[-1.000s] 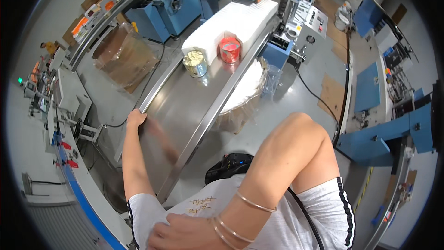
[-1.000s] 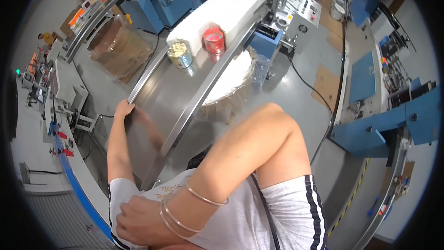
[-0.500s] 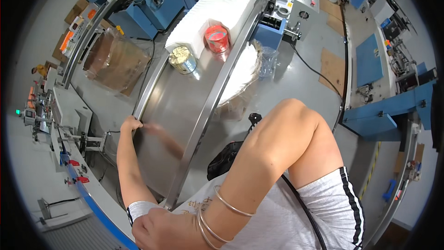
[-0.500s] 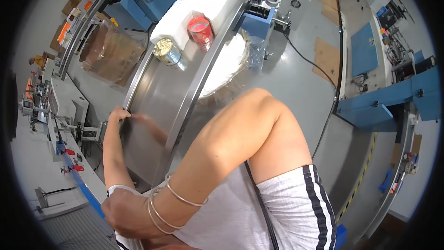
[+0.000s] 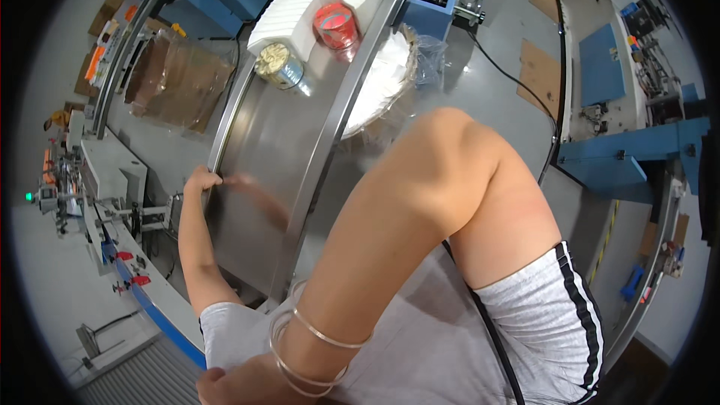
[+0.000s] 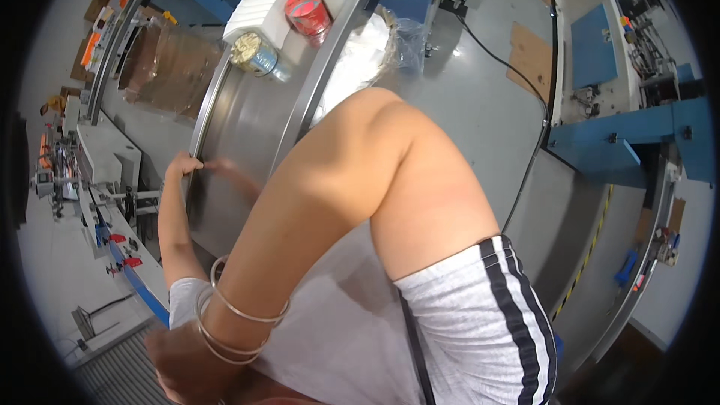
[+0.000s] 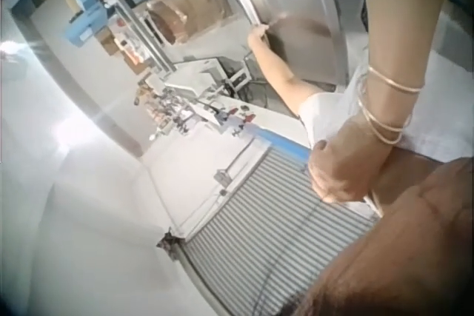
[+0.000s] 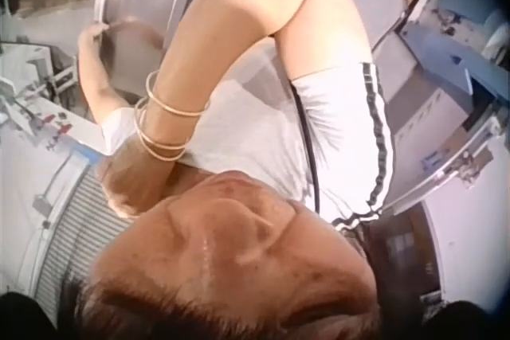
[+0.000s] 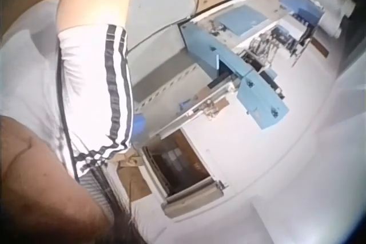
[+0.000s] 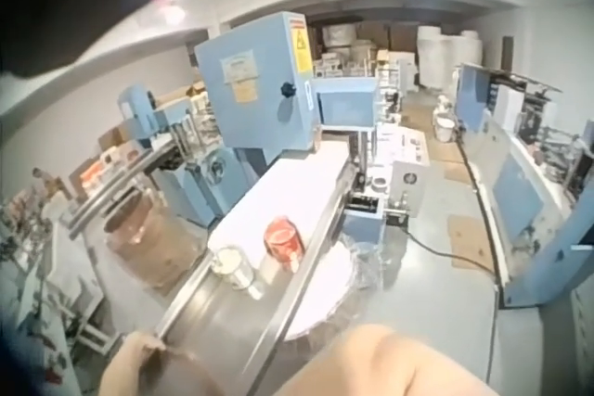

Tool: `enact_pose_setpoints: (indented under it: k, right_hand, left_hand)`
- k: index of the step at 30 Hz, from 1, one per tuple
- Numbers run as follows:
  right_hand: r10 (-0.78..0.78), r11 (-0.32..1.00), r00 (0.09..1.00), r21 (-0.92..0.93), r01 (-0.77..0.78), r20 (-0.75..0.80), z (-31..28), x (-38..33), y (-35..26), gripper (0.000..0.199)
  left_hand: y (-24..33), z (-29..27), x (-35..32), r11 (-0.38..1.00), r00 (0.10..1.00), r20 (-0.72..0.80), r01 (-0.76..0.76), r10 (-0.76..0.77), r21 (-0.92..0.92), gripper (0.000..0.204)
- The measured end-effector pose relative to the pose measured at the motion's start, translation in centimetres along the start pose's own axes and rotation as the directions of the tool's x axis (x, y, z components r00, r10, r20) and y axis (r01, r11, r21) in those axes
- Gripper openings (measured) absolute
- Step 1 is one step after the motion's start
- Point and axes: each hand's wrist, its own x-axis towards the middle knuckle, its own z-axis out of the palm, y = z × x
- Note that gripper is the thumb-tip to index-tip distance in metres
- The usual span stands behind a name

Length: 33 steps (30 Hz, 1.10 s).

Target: Picking up stacks of paper filters from a production machine and placing them on a conveyor belt for packaging.

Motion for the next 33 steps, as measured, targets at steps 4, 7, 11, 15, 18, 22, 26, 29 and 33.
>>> enact_pose_setpoints:
  k: [4, 7, 11, 15, 18, 22, 26, 29, 33]
  right_hand:
    - [0.413, 0.713, 0.91, -0.608, -0.349, -0.039, -2.5, 2.7, -10.9, 0.04]
    - [0.437, 0.675, 0.891, -0.61, -0.415, -0.122, -0.8, 3.1, -11.0, 0.037]
    - [0.45, 0.67, 0.873, -0.575, -0.469, -0.188, -0.8, 2.9, -10.2, 0.034]
    - [0.446, 0.68, 0.858, -0.528, -0.509, -0.253, -1.7, 2.5, -9.9, 0.03]
    - [0.447, 0.679, 0.839, -0.493, -0.545, -0.312, -0.1, 3.1, -8.6, 0.028]
    - [0.456, 0.658, 0.794, -0.448, -0.605, -0.402, 1.4, 2.0, -10.7, 0.024]
    - [0.469, 0.629, 0.74, -0.407, -0.663, -0.482, 2.6, 1.7, -10.9, 0.022]
    - [0.477, 0.605, 0.694, -0.371, -0.704, -0.539, 2.3, -0.1, -14.2, 0.02]
    - [0.524, 0.649, 0.672, -0.266, -0.713, -0.523, -3.2, -4.9, -24.1, 0.018]
  left_hand:
    - [-2.7, 1.2, 0.3, 0.998, 1.0, -0.016, -0.014, 0.013, -0.053, 0.039]
    - [-2.5, 1.2, 0.4, 0.999, 1.0, -0.022, -0.004, 0.003, -0.047, 0.04]
    - [-1.8, 0.9, -0.4, 1.0, 0.999, -0.042, 0.025, -0.025, 0.004, 0.039]
    - [-0.4, 0.5, -0.7, 1.0, 0.999, -0.045, 0.013, -0.013, 0.019, 0.036]
    - [-0.2, 0.6, -1.3, 0.999, 0.997, -0.064, 0.038, -0.039, -0.026, 0.036]
    - [-0.6, 1.0, -1.4, 0.999, 0.996, -0.087, 0.025, -0.028, -0.036, 0.037]
    - [-1.5, 1.8, -0.6, 1.0, 0.992, -0.128, 0.007, -0.011, -0.029, 0.037]
    - [0.2, 1.4, -0.8, 0.998, 0.973, -0.219, -0.065, 0.068, 0.02, 0.033]
    - [-1.3, 3.6, -3.4, 0.999, 0.946, -0.323, 0.017, -0.029, -0.039, 0.032]
